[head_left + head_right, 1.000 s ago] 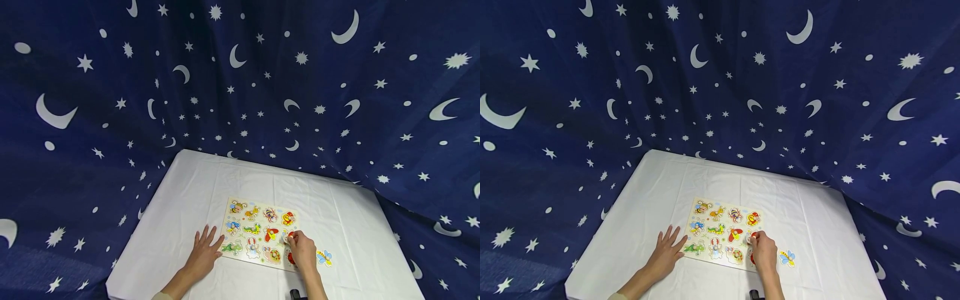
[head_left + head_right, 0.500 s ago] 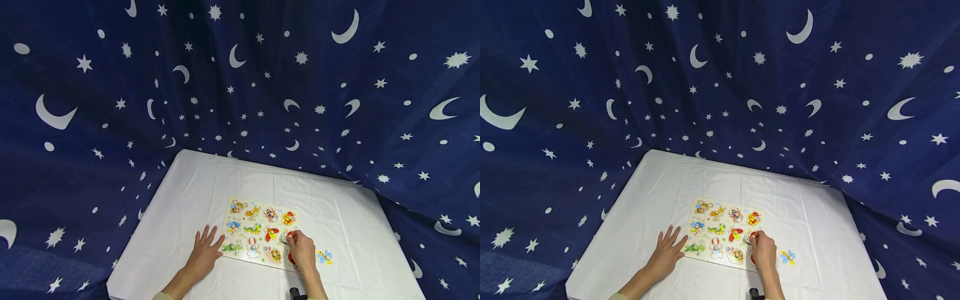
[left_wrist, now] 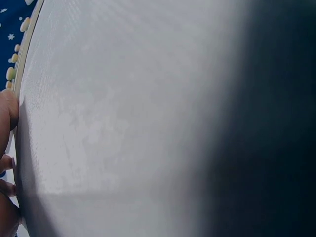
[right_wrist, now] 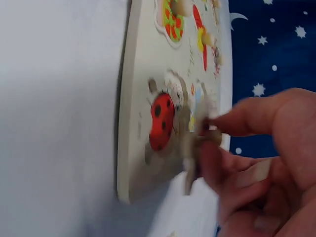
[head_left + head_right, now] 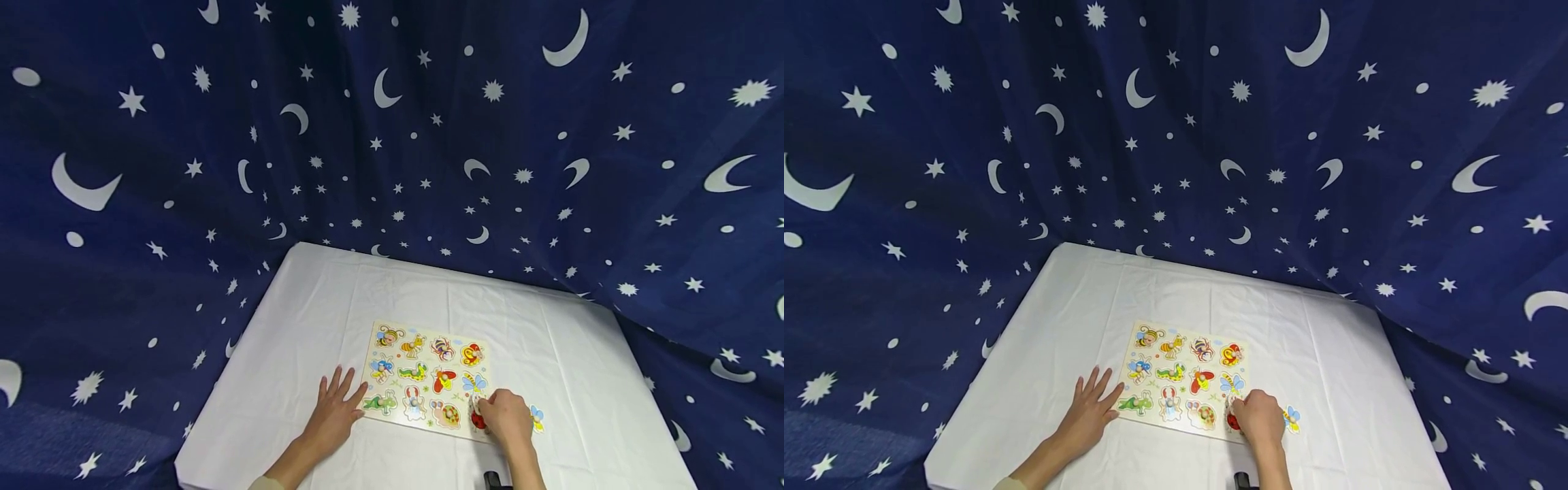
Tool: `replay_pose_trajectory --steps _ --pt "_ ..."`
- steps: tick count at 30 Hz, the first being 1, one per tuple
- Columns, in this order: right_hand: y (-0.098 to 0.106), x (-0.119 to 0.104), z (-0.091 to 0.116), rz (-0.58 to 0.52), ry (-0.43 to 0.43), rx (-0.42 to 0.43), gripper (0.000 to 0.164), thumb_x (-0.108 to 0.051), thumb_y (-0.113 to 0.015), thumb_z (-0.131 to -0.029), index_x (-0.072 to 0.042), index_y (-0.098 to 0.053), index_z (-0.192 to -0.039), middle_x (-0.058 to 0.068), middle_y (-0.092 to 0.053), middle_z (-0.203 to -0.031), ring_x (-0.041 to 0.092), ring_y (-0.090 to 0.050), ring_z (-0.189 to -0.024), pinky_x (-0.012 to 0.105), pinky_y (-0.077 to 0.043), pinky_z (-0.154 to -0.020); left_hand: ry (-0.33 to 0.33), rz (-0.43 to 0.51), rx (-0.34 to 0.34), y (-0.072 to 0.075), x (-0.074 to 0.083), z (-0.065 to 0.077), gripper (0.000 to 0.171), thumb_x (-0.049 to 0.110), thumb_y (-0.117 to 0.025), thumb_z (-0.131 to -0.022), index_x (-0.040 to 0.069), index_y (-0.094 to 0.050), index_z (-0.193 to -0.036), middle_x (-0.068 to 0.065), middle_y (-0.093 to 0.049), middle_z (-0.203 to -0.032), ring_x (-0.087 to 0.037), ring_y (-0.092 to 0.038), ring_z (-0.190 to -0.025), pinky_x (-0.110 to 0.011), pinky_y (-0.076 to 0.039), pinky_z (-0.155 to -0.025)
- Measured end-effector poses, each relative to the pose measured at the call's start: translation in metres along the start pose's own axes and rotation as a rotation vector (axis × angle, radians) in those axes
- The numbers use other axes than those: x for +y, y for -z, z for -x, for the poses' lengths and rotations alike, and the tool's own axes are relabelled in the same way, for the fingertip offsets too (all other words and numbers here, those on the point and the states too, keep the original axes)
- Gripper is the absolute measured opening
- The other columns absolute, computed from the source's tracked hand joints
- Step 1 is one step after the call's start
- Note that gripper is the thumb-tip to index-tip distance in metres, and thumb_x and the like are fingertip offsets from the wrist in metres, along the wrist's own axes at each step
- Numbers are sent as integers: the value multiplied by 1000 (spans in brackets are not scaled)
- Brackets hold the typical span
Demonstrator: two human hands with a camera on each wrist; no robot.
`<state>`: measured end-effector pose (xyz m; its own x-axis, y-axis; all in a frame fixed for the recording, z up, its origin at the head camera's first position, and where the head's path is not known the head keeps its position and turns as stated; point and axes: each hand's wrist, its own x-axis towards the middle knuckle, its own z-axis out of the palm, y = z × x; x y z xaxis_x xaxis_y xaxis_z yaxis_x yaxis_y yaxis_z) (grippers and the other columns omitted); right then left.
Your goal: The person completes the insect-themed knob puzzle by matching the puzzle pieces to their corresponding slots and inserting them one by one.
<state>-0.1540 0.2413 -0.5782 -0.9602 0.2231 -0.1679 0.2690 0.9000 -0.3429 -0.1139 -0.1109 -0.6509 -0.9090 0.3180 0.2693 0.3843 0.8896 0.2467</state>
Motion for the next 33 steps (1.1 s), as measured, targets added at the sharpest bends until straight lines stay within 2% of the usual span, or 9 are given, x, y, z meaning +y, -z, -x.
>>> replay_pose_trajectory --steps 3,6,15,23,33 --pt "4 4 5 41 -22 -77 26 -29 -63 -76 -9 -60 -60 4 -56 -57 20 -48 -52 32 -33 -43 12 4 -11 0 0 -1 51 38 -61 -84 21 -53 -131 -19 -37 -144 -45 -23 -136 -66 -23 -101" --pt "3 8 8 61 -22 -104 29 -32 -62 -78 -9 -61 -60 5 -57 -57 20 -47 -52 33 -33 -44 11 3 -16 1 0 -1 51 38 -61 -84 21 -52 -132 -18 -36 -145 -44 -23 -136 -66 -22 -102" --pt "-6 8 9 30 64 -51 28 -30 -67 -78 -12 -56 -60 0 -51 -53 16 -45 -50 29 -31 -44 6 1 -1 -2 0 0 51 38 -61 -84 21 -53 -131 -18 -37 -144 -44 -23 -136 -65 -20 -103" --pt "-8 1 9 23 69 -49 25 -27 -70 -78 -11 -57 -64 0 -51 -55 16 -45 -50 28 -31 -44 1 20 19 -4 -1 0 52 36 -64 -82 19 -55 -130 -20 -38 -143 -46 -24 -135 -67 -23 -100" --pt "-7 -1 10 8 66 -57 20 -21 -70 -77 -10 -59 -65 0 -53 -56 16 -47 -51 28 -33 -45 -11 -2 27 -2 -1 0 51 37 -63 -82 19 -56 -129 -20 -40 -142 -46 -26 -134 -66 -24 -100"
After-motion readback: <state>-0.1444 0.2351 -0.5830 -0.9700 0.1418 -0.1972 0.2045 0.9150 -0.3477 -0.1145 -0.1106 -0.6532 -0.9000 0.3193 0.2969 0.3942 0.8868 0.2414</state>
